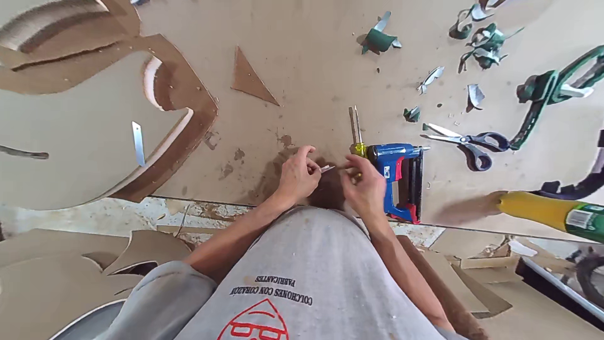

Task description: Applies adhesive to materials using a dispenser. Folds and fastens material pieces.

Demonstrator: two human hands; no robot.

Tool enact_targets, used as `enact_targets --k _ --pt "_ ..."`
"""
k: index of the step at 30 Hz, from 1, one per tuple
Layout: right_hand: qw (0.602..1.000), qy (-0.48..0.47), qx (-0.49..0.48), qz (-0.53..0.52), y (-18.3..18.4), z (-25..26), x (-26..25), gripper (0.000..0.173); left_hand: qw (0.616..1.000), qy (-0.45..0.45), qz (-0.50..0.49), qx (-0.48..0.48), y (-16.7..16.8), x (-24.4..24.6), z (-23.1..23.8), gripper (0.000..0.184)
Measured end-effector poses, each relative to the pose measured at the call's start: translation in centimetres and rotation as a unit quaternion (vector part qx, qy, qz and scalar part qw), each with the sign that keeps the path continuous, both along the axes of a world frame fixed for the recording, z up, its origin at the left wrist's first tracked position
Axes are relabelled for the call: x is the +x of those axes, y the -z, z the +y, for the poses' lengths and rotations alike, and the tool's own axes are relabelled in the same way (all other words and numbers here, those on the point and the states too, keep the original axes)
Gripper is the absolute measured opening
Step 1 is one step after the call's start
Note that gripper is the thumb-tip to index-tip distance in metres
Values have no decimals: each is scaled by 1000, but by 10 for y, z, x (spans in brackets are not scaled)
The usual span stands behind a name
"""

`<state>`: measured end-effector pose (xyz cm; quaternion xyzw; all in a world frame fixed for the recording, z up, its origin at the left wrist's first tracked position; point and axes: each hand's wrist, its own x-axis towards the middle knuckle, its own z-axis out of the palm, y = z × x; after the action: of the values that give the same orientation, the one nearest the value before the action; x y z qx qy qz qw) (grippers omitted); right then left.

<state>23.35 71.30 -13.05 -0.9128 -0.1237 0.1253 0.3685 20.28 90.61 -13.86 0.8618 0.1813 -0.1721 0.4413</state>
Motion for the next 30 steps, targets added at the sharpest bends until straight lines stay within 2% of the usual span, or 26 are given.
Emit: enact_targets --k 3,7,9,12,15,18,21,25,30 --pt "987 92 -100 -82 -17 -36 -26 35 1000 6 -26 -1 4 -6 1 46" --pt "953 187 -239 -8 -7 -66 -43 80 993 8 -115 -6 18 -16 1 41" --pt "949 192 -248 19 2 -70 -42 88 981 13 -195 -10 32 -24 1 36" --pt "953 185 -234 58 -6 -63 -32 83 964 17 -264 -24 46 -29 1 32" --pt "942 212 -235 111 -37 -62 -29 80 967 19 -250 -40 45 -29 2 35" --pt "951 154 -247 106 -75 -62 -44 48 971 10 -233 -54 44 -29 3 33" --pt "973 73 -191 108 -89 -50 -60 34 971 17 -232 -56 44 -30 4 32" --pt "980 -12 -183 78 -83 -18 -56 38 970 13 -234 -68 45 -31 3 31" --pt "976 -28 -198 84 -79 -12 -47 38 966 5 -248 -71 44 -31 2 30"
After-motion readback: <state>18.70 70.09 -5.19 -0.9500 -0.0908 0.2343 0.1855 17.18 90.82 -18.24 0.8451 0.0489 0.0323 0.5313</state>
